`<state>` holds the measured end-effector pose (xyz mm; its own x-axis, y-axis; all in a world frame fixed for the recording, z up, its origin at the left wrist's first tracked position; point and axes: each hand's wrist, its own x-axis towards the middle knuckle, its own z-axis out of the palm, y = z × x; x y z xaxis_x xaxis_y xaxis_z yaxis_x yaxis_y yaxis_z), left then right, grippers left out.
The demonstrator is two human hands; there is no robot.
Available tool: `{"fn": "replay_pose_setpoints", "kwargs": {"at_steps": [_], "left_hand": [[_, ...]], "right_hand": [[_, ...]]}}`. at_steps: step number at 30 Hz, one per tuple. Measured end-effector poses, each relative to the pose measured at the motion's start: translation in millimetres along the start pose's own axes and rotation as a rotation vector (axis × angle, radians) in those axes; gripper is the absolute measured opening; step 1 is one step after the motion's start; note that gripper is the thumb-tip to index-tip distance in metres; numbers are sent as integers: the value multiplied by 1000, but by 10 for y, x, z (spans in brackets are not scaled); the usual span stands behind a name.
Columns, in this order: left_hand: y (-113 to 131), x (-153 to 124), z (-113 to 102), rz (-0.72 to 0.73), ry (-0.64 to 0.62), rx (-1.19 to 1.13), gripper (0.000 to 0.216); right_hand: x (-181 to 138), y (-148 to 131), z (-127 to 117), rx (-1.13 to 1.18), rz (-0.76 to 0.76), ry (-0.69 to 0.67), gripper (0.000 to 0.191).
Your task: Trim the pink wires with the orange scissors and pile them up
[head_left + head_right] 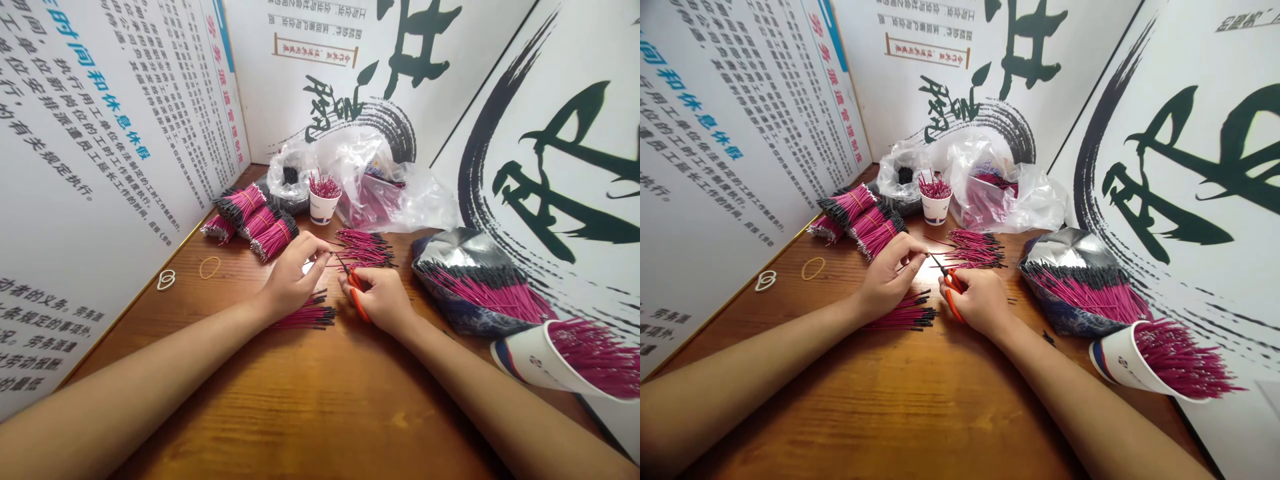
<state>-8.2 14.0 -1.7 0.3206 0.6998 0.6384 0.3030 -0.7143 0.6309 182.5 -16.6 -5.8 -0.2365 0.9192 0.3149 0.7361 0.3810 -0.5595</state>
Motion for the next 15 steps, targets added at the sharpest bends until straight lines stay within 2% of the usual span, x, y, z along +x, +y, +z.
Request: {"fn": "replay_pose_setpoints", "kwargs": {"at_steps": [15], "left_hand": [[-4, 2, 2, 5, -2, -14, 11]], "right_hand": [[11, -18, 1, -19, 21, -12, 41]]}}
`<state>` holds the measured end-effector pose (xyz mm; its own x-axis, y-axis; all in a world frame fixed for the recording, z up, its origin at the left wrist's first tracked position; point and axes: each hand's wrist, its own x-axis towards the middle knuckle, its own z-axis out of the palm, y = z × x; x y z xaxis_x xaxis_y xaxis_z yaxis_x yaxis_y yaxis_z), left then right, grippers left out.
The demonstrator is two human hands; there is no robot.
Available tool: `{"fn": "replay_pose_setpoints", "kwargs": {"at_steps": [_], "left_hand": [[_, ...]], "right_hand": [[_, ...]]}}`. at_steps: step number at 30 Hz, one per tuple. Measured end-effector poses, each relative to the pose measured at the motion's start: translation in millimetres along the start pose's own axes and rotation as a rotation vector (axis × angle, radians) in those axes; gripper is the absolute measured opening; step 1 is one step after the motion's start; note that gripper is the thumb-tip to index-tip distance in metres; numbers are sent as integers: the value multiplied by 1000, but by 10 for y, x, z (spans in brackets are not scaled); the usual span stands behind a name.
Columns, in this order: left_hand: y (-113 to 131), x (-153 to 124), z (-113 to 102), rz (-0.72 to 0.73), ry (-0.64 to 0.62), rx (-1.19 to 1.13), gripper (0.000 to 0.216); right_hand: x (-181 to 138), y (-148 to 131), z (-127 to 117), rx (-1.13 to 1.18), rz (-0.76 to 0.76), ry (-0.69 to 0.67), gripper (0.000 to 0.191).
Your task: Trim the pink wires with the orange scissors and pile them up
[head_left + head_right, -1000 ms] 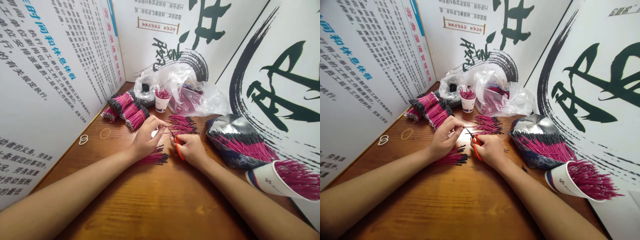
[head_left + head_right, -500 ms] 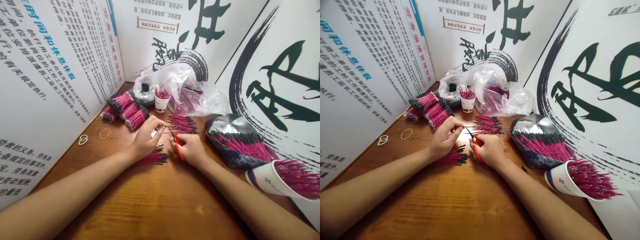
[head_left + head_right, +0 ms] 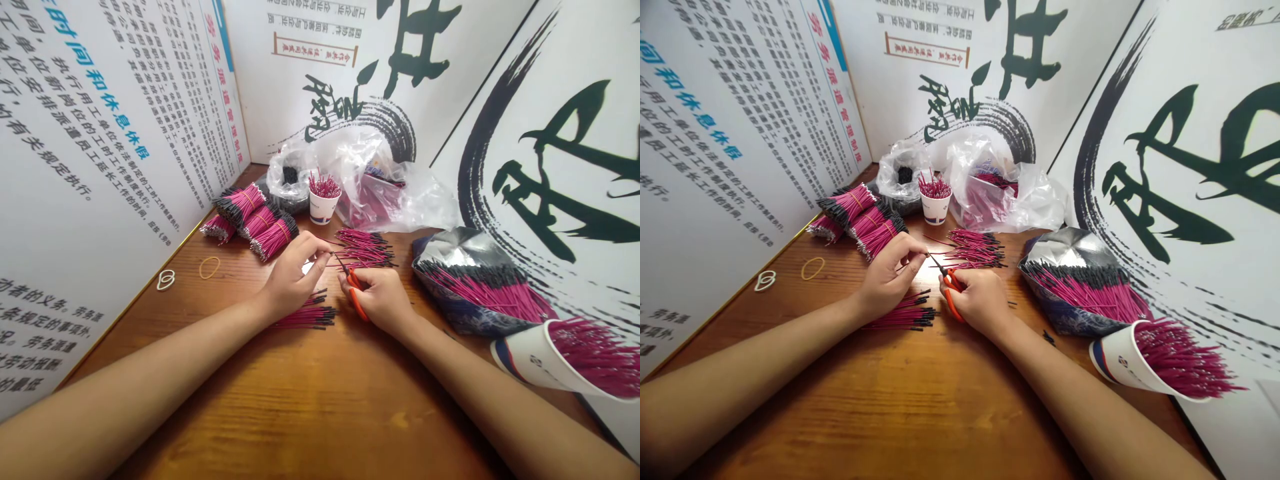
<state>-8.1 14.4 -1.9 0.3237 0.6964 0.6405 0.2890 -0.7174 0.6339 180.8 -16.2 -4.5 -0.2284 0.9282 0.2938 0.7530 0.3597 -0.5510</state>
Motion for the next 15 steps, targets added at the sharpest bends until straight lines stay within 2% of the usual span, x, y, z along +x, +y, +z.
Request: {"fn": "replay_pose_setpoints", "kwargs": {"at_steps": [9, 15], "left_hand": [[-2, -2, 3, 15, 19, -6, 9], [0, -3, 6, 14, 22, 0, 9]], "right_hand": [[-3, -9, -2, 51, 39, 9, 45], [-16, -6, 0, 44, 2, 21, 43]]}}
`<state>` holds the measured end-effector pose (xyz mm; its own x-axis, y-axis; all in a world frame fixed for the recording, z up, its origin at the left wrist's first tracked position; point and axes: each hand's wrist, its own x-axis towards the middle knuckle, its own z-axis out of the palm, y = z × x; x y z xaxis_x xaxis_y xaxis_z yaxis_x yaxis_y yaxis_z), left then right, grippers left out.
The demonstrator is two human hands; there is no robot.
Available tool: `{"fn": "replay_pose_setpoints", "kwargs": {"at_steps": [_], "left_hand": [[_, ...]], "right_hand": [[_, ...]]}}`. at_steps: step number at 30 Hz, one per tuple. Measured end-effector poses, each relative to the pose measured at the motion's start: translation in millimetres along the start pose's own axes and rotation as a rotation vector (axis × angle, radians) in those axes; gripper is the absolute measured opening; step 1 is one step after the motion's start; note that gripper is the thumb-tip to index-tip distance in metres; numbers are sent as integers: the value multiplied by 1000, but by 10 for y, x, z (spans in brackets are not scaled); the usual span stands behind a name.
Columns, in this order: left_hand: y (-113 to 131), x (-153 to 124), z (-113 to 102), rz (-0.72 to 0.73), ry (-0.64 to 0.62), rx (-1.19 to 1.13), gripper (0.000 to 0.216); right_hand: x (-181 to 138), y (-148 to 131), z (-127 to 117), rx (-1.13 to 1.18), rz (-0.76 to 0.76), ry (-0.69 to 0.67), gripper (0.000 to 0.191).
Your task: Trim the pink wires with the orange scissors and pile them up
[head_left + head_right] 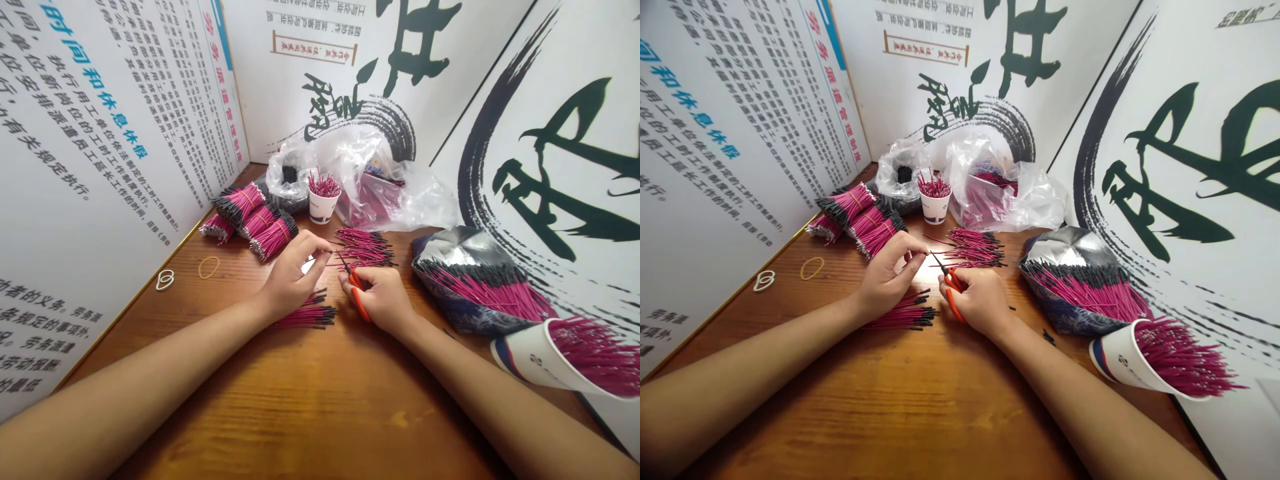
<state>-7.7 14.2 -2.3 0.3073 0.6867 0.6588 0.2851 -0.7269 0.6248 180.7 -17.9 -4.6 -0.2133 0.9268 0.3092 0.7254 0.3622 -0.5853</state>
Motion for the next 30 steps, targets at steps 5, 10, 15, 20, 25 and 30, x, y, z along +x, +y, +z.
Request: {"fn": "replay_pose_setpoints", "kwargs": {"at_steps": [5, 10, 15, 20, 25, 30], "left_hand": [[17, 7, -6, 7, -7, -4, 9], [26, 9, -9, 6, -8, -7, 10], [14, 7, -9, -8, -17, 8, 10], [8, 9, -6, -12, -16, 18, 11], [0, 7, 0, -15, -17, 7, 11], [-3, -10, 12, -80, -14, -42, 11]], "right_hand": [[-3, -1, -5, -13, 3, -10, 42], [-1, -13, -8, -30, -5, -11, 41], [3, -3, 6, -31, 1, -10, 41], [9, 24, 13, -19, 15, -11, 41], [10, 10, 5, 10, 50, -5, 43], [6, -8, -4, 4, 56, -20, 43]]}}
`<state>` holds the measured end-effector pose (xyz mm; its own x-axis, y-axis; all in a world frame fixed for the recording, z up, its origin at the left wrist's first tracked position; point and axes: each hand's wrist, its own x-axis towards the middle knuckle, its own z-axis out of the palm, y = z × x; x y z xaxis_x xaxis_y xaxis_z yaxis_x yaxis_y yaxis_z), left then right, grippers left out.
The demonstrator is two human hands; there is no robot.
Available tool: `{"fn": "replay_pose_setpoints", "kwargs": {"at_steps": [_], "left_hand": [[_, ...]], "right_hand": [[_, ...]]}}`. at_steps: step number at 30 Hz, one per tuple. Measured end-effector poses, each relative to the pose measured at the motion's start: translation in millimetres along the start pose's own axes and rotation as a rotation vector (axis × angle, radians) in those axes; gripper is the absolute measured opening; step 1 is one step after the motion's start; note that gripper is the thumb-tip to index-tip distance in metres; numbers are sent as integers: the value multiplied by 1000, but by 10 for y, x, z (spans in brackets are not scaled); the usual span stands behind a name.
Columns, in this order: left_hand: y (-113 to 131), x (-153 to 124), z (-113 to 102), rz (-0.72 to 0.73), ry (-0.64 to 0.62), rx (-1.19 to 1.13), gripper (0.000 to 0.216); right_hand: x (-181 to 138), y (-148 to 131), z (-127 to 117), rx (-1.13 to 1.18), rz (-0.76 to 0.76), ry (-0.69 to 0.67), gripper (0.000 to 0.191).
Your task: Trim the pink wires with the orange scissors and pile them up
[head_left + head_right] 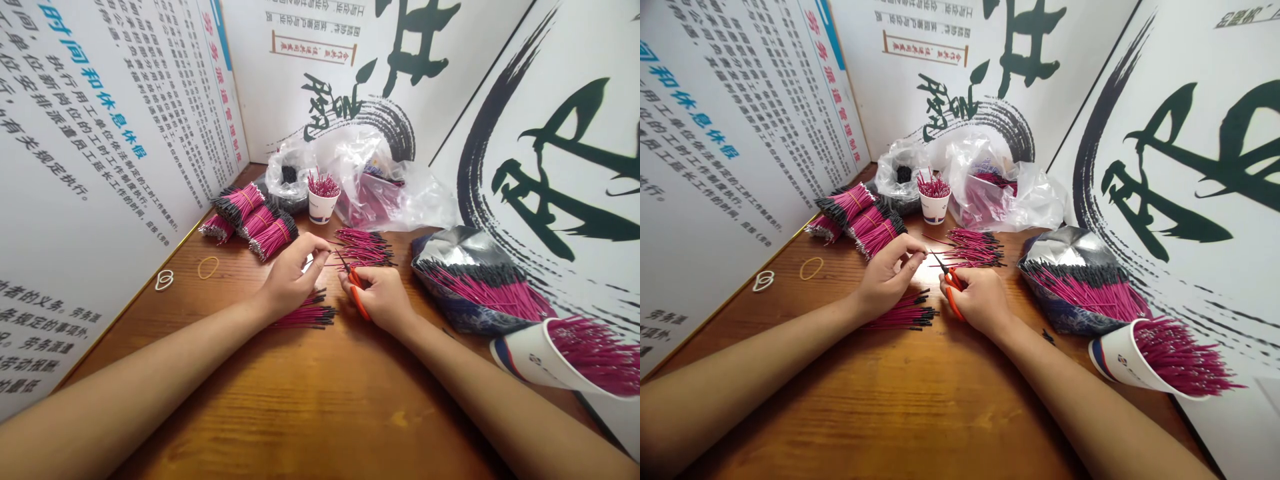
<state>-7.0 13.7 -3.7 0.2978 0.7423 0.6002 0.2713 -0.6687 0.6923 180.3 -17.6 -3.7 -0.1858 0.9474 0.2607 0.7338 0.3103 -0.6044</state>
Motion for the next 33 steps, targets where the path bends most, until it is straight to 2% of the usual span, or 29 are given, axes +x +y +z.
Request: {"fn": "replay_pose_setpoints", "kwargs": {"at_steps": [6, 23, 33], "left_hand": [[3, -9, 5, -60, 6, -44, 9], [18, 5, -13, 30, 18, -5, 6], [7, 5, -6, 33, 14, -10, 6]], "right_hand": [[-5, 12, 1, -33, -52, 24, 43], [-9, 7, 7, -79, -72, 24, 40], [-1, 19, 18, -77, -71, 25, 41]]}}
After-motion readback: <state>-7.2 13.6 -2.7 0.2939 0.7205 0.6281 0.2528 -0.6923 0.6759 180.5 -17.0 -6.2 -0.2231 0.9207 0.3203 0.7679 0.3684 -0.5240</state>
